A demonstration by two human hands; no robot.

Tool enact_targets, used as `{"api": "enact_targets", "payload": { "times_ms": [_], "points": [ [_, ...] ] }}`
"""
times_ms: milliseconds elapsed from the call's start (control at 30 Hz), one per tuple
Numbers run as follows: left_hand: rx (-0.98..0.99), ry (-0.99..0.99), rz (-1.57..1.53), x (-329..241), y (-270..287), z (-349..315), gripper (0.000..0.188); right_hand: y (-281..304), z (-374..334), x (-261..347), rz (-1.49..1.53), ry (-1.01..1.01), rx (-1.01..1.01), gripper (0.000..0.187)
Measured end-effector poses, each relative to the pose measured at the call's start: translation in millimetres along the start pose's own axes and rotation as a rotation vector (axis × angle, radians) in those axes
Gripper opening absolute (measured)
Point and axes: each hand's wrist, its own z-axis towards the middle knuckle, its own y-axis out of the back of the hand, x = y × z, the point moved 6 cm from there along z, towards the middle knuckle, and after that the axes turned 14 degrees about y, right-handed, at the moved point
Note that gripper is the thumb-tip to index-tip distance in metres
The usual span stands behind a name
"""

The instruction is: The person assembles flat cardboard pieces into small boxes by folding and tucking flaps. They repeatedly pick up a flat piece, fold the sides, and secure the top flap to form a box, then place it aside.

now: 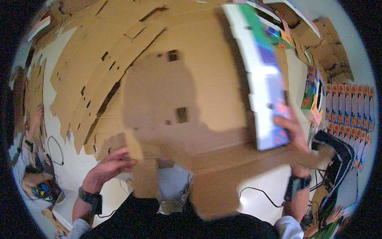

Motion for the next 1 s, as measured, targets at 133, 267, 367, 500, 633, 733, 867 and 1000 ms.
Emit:
{"api": "enact_targets", "payload": {
  "times_ms": [133, 267, 367, 500, 633, 733, 867, 1000],
  "points": [
    [0.669, -0.220, -0.012, -39.8, -116.6, 10.7, 0.072, 104.0, -33.2, 97.2, -0.627, 0.356, -0.306, 0.064],
    [0.584, -0.648, 0.299, -87.8, -166.6, -4.1, 0.077, 134.4, -49.7, 105.9, -0.309, 0.318, -0.438, 0.068],
    [0.010, -0.931, 0.808, -107.9, -145.2, -12.1, 0.084, 119.4, -45.3, 100.9, -0.105, 0.350, -0.469, 0.070],
    [-0.707, -0.910, 0.913, -102.2, -71.6, -29.8, 0.077, 65.8, 14.4, 58.2, -0.128, 0.194, -0.314, 0.076],
    [-1.157, -0.981, 0.267, -100.7, 24.5, -55.0, 0.044, -18.1, 62.4, -7.0, 0.276, 0.044, -0.051, 0.070],
    [-0.985, -0.734, -0.132, -75.7, 73.0, -54.9, 0.033, -81.3, 65.7, -35.0, 0.372, -0.013, 0.105, 0.082],
    [-1.003, -0.657, 0.177, -54.6, 65.3, -64.3, 0.031, -166.3, 59.8, -75.5, 0.390, -0.121, 0.418, 0.107],
    [-1.268, -0.635, 0.639, -62.4, 29.6, -92.3, 0.023, -194.5, 35.6, -136.5, 0.046, -0.224, 0.422, 0.111]
  ]
}}
